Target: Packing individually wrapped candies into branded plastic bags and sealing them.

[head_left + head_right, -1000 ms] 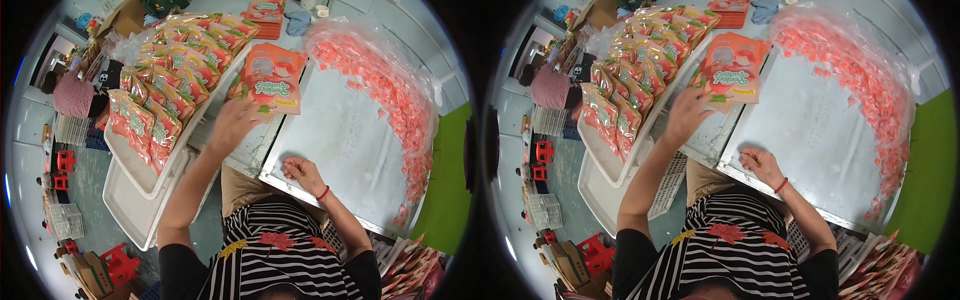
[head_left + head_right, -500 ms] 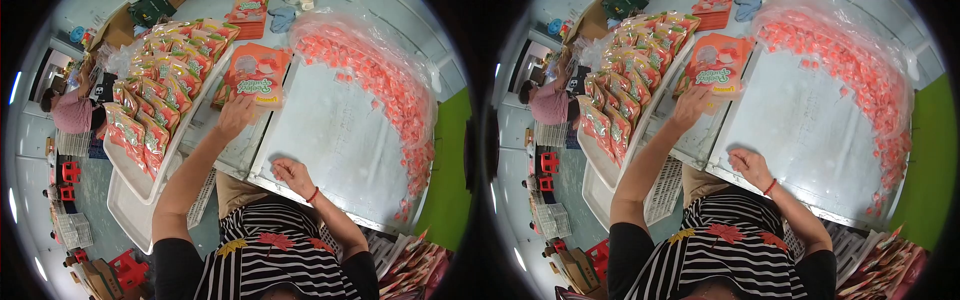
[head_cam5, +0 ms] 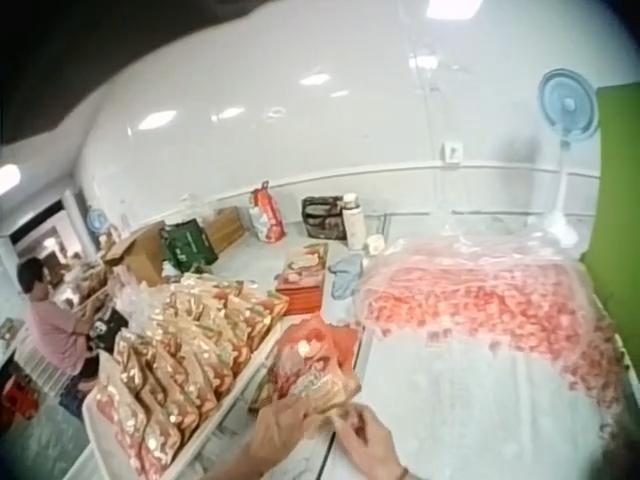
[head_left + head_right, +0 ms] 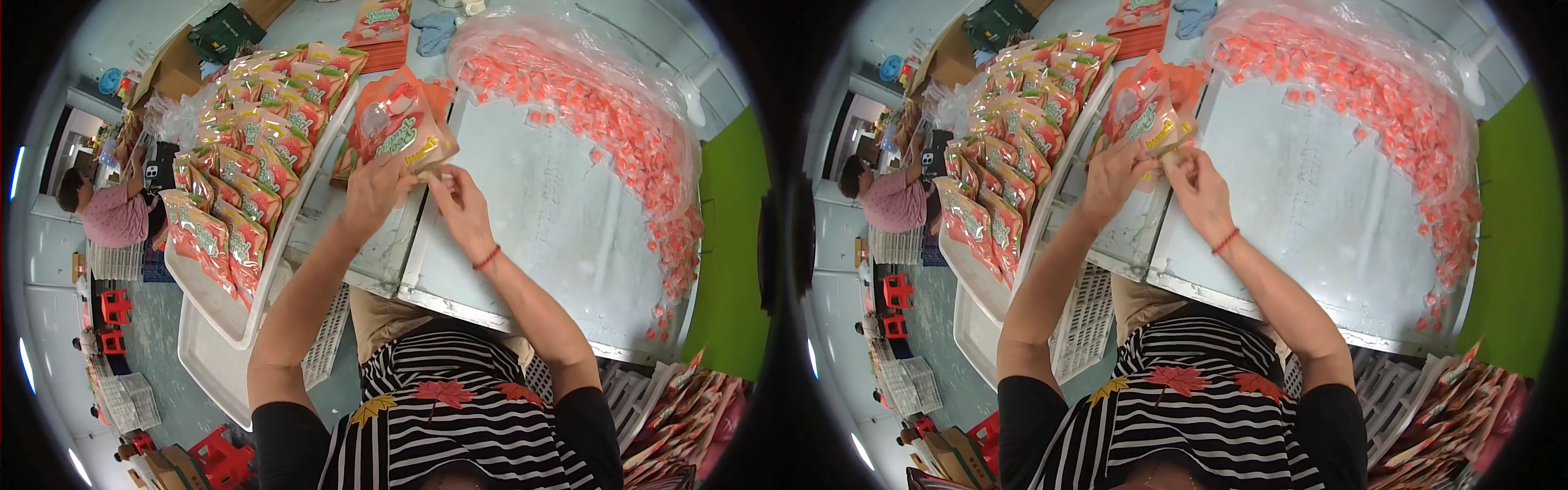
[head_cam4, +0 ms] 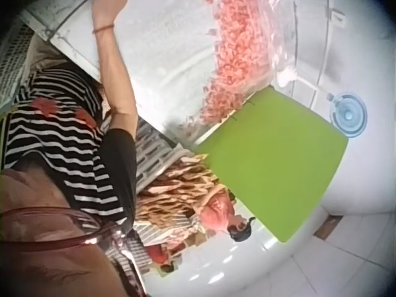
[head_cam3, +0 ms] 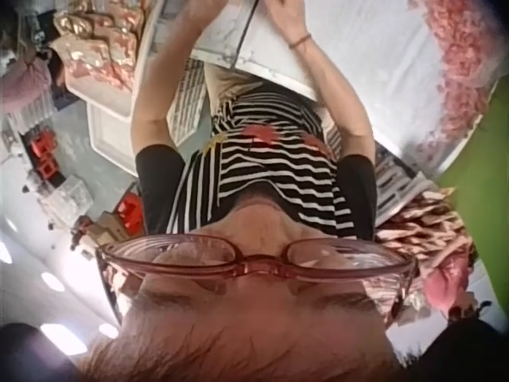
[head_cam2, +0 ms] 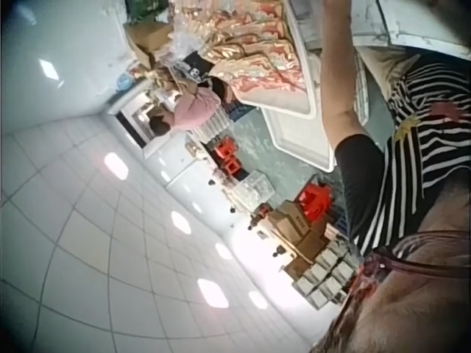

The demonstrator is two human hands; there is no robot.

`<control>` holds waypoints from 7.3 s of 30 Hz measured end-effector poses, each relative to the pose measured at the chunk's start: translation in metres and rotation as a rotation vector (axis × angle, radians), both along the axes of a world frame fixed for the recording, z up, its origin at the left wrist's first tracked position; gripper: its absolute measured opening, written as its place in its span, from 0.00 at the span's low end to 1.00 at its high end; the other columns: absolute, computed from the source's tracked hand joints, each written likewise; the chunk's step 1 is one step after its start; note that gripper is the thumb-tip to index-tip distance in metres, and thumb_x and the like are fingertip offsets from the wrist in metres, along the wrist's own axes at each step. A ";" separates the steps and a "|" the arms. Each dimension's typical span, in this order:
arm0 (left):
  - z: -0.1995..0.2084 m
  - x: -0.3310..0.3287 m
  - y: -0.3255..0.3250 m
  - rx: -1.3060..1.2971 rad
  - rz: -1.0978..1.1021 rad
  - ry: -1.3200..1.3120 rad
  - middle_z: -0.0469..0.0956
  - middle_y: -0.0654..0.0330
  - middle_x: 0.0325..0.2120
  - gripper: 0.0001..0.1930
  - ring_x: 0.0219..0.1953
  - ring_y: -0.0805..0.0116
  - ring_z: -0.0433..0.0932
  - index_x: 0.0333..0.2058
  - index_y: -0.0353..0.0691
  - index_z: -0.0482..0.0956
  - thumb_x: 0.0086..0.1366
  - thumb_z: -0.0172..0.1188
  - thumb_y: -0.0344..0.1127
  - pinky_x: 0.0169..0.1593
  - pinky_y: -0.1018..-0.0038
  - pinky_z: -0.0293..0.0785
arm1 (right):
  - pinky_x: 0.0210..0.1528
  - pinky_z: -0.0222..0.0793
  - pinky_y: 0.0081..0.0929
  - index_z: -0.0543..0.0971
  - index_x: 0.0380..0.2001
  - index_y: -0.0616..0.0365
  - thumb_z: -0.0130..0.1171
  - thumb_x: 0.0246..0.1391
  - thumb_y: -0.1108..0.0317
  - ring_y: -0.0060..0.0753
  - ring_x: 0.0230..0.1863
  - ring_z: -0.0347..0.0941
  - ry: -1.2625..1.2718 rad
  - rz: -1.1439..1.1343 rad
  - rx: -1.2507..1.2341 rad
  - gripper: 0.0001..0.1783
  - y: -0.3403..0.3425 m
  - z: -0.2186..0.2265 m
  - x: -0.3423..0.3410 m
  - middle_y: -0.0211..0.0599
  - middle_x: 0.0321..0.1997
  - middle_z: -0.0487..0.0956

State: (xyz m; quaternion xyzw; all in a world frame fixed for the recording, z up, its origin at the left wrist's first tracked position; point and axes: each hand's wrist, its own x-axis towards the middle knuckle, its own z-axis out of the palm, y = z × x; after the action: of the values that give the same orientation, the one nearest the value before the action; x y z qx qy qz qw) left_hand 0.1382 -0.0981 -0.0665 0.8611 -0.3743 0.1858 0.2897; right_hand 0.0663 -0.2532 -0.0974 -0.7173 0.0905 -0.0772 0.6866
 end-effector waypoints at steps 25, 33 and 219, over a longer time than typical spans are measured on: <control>0.022 -0.014 -0.014 -0.029 0.033 -0.099 0.75 0.53 0.22 0.07 0.25 0.54 0.77 0.32 0.38 0.70 0.58 0.59 0.30 0.27 0.64 0.73 | 0.25 0.66 0.31 0.75 0.23 0.64 0.52 0.59 0.51 0.37 0.19 0.73 -0.086 0.029 -0.103 0.24 0.008 0.010 0.021 0.43 0.17 0.75; 0.027 -0.025 -0.021 -0.013 0.057 -0.134 0.77 0.53 0.24 0.07 0.27 0.58 0.79 0.37 0.36 0.72 0.59 0.57 0.27 0.28 0.66 0.74 | 0.25 0.68 0.33 0.74 0.25 0.65 0.49 0.60 0.60 0.41 0.20 0.74 -0.130 0.030 -0.189 0.17 0.000 0.008 0.012 0.46 0.17 0.74; -0.014 -0.139 0.039 -0.052 0.410 0.291 0.65 0.44 0.51 0.56 0.51 0.45 0.69 0.61 0.34 0.53 0.36 0.79 0.41 0.51 0.56 0.68 | 0.52 0.63 0.43 0.76 0.45 0.60 0.61 0.50 0.64 0.49 0.50 0.68 -0.366 -0.371 -1.242 0.19 -0.173 -0.011 -0.068 0.44 0.48 0.73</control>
State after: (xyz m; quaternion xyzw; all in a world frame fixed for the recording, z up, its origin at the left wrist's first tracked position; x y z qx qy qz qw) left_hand -0.0007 -0.0595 -0.0809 0.9289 -0.1413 0.1245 0.3190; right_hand -0.0017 -0.4265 -0.1086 -0.9269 0.0333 -0.3519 0.1263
